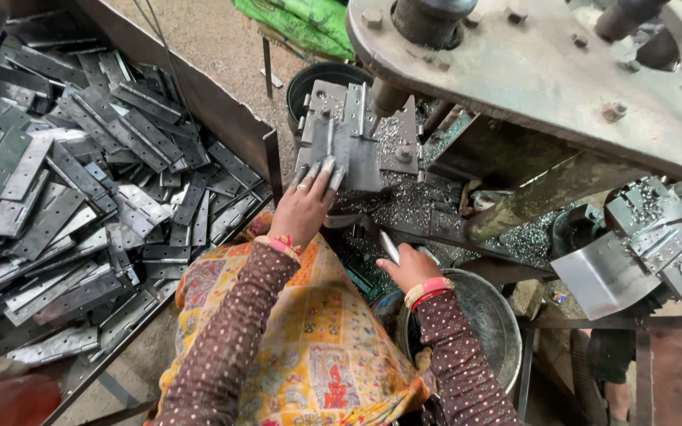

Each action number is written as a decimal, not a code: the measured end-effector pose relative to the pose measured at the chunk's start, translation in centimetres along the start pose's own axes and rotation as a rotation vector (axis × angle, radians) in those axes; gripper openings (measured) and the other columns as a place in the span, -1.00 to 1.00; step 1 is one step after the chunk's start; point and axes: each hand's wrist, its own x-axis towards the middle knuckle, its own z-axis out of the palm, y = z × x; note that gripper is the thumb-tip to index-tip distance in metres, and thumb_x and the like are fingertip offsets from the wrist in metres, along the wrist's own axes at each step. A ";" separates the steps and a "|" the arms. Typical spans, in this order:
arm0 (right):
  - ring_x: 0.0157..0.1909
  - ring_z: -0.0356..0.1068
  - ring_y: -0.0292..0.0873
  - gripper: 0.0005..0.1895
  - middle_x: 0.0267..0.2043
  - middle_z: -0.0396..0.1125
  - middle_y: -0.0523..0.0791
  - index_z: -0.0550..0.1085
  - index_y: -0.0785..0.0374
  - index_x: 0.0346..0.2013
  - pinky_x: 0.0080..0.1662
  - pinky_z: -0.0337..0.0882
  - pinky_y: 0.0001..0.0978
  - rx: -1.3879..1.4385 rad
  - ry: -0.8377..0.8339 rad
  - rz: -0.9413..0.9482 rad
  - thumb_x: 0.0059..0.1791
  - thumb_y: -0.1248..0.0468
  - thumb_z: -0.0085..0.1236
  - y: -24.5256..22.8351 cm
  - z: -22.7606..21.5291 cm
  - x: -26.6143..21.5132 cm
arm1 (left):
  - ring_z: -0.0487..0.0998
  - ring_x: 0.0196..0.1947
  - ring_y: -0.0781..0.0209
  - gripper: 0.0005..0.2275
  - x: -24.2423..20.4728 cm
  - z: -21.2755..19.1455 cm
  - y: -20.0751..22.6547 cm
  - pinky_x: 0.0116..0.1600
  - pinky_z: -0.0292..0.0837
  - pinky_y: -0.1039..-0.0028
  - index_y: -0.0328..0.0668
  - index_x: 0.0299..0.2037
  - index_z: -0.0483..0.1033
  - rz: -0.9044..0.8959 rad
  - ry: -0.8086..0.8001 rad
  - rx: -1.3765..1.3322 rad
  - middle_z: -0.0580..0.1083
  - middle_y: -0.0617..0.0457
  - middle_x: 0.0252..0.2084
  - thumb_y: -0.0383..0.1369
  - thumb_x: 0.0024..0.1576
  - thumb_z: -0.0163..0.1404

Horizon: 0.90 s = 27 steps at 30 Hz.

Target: The person repeatedly picks up metal plates from a bin, places them into a press machine, and operates the lever to process them. They then remove the finished plates and return them to the bin.

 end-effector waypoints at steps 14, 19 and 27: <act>-0.15 0.49 0.27 -0.32 -0.26 0.48 0.15 0.45 0.33 -0.18 -0.10 0.47 0.06 -0.102 -0.082 0.017 -0.10 -0.28 0.21 -0.9 -1.9 1.2 | 0.27 0.38 -0.07 -0.50 2.2 2.6 6.1 0.43 0.00 -0.10 -0.33 0.11 0.53 -0.420 -0.128 -0.234 0.33 -0.12 0.36 -0.03 0.24 -0.14; -0.17 0.47 0.28 -0.32 -0.26 0.47 0.14 0.47 0.35 -0.25 -0.11 0.46 0.06 -0.078 -0.055 -0.017 -0.11 -0.28 0.23 -0.7 -1.9 1.0 | 0.33 0.35 -0.07 -0.71 4.1 3.9 5.3 0.37 0.10 -0.14 -0.21 -0.04 0.59 -0.410 -0.222 -0.218 0.38 -0.09 0.32 -0.28 0.16 -0.10; -0.27 0.47 0.29 -0.42 -0.35 0.45 0.19 0.39 0.37 -0.15 -0.22 0.45 0.09 0.159 0.145 -0.011 -0.06 -0.12 0.23 2.4 8.1 -2.3 | 0.42 0.27 -0.06 -0.76 4.4 5.1 4.7 0.36 0.19 -0.08 -0.23 -0.09 0.59 -0.452 -0.151 -0.185 0.42 -0.06 0.28 -0.37 0.13 -0.08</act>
